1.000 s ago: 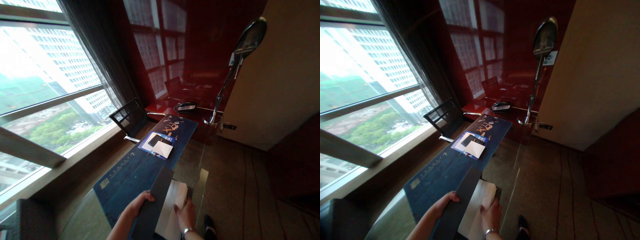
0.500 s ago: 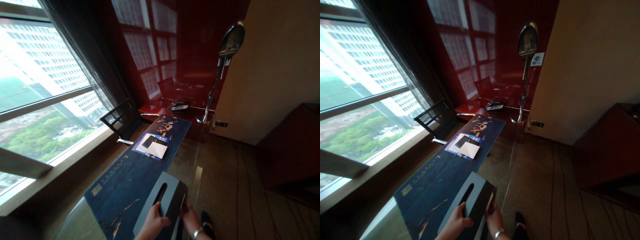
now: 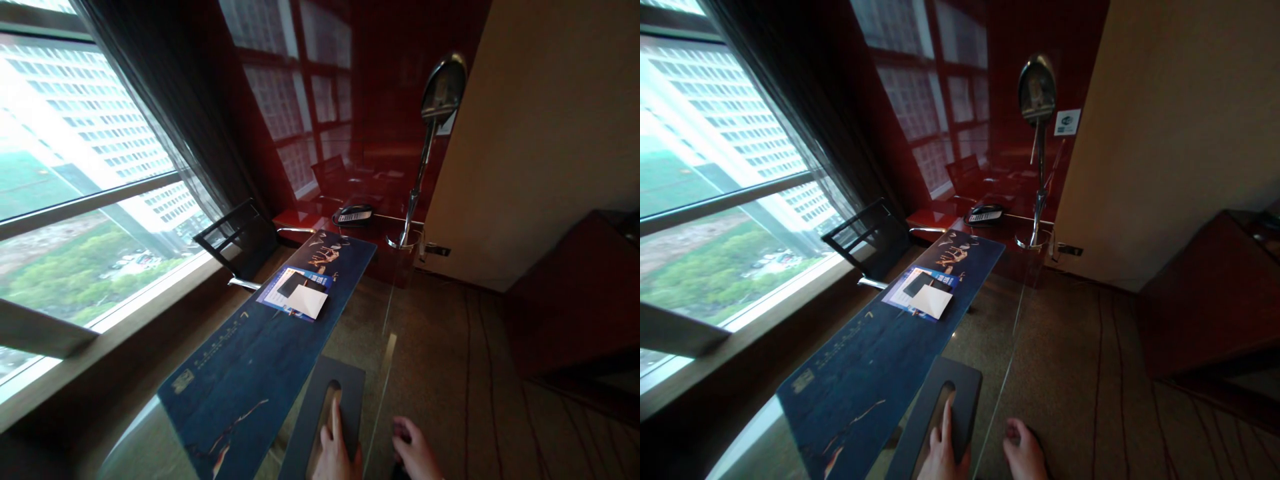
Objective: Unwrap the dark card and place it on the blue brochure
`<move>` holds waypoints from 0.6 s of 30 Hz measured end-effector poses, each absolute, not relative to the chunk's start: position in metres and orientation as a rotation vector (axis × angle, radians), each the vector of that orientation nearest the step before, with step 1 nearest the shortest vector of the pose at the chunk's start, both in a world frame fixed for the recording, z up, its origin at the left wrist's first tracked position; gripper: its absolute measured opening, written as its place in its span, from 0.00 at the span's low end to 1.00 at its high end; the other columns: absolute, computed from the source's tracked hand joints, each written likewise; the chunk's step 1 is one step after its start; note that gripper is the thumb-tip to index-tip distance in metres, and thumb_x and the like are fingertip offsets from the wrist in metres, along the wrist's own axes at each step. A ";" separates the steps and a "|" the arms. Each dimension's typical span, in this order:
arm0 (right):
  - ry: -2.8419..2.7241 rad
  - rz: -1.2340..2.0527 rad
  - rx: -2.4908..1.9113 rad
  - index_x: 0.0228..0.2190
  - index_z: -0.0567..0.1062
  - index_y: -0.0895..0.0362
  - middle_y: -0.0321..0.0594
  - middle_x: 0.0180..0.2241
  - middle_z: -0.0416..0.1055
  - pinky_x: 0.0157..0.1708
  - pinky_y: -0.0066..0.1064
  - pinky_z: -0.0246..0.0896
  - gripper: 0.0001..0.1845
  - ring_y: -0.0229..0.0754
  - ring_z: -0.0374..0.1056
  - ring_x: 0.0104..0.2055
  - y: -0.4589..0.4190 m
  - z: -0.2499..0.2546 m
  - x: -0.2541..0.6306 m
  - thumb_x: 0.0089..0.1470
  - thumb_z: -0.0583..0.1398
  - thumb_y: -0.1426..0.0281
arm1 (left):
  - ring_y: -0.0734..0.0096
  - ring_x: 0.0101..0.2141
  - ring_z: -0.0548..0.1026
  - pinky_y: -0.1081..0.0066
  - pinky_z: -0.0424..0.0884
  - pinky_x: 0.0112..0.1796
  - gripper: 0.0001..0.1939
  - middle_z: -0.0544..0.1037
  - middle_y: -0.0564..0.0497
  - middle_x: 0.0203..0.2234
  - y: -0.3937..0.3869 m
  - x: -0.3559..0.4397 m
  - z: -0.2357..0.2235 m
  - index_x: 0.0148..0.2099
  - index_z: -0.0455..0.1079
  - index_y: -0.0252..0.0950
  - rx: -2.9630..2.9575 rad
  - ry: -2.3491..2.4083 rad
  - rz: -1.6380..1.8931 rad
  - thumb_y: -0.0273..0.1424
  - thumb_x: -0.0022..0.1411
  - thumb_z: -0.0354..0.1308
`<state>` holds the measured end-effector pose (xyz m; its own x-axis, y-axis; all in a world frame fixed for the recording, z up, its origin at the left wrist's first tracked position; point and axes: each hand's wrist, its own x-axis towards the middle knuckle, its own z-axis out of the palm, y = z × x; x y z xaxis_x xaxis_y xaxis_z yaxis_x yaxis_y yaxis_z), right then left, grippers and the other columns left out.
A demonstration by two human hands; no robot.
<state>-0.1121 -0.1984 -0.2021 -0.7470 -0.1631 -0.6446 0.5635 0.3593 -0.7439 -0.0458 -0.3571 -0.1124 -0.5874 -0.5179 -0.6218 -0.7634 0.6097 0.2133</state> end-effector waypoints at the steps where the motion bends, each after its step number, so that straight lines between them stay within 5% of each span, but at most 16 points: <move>1: 1.982 -1.433 0.299 0.39 0.69 0.56 0.52 0.40 0.73 0.33 0.43 0.65 0.33 0.51 0.71 0.31 -0.198 -0.200 -0.118 0.29 0.52 0.53 | 0.49 0.48 0.74 0.56 0.69 0.45 0.43 0.62 0.33 0.57 -0.356 -0.045 -0.115 0.71 0.29 0.40 -1.020 2.319 0.637 0.31 0.59 0.49; 4: 2.033 -1.410 0.119 0.42 0.70 0.61 0.55 0.43 0.72 0.45 0.43 0.65 0.36 0.54 0.70 0.44 -0.201 -0.191 -0.146 0.34 0.52 0.52 | 0.48 0.48 0.74 0.54 0.68 0.46 0.43 0.59 0.31 0.59 -0.352 -0.048 -0.119 0.70 0.28 0.36 -1.086 2.297 0.650 0.30 0.59 0.49; 7: 2.109 -1.332 -0.163 0.50 0.68 0.66 0.54 0.46 0.71 0.51 0.42 0.62 0.40 0.50 0.69 0.46 -0.219 -0.169 -0.189 0.44 0.50 0.50 | 0.48 0.48 0.74 0.54 0.69 0.46 0.44 0.59 0.30 0.59 -0.344 -0.060 -0.113 0.70 0.27 0.35 -1.170 2.279 0.650 0.27 0.58 0.49; 12: 2.049 -1.151 -0.774 0.57 0.65 0.61 0.49 0.53 0.67 0.55 0.37 0.59 0.35 0.47 0.66 0.52 -0.281 -0.141 -0.244 0.51 0.52 0.57 | 0.48 0.56 0.66 0.57 0.64 0.53 0.44 0.60 0.35 0.61 -0.326 -0.068 -0.095 0.70 0.36 0.36 -1.261 2.400 0.540 0.29 0.56 0.53; 16: 1.882 -0.930 -1.050 0.54 0.70 0.65 0.56 0.53 0.69 0.59 0.48 0.54 0.35 0.58 0.63 0.57 -0.319 -0.152 -0.248 0.49 0.55 0.56 | 0.47 0.65 0.50 0.55 0.48 0.64 0.38 0.54 0.39 0.66 -0.315 -0.024 -0.098 0.68 0.51 0.31 -1.550 2.510 0.540 0.41 0.59 0.54; 18: 1.829 -0.847 -1.088 0.53 0.70 0.68 0.58 0.52 0.70 0.59 0.47 0.55 0.36 0.58 0.64 0.57 -0.327 -0.162 -0.247 0.52 0.51 0.54 | 0.49 0.66 0.47 0.55 0.43 0.65 0.38 0.51 0.35 0.66 -0.310 0.008 -0.105 0.67 0.49 0.25 -2.103 2.335 0.583 0.44 0.63 0.47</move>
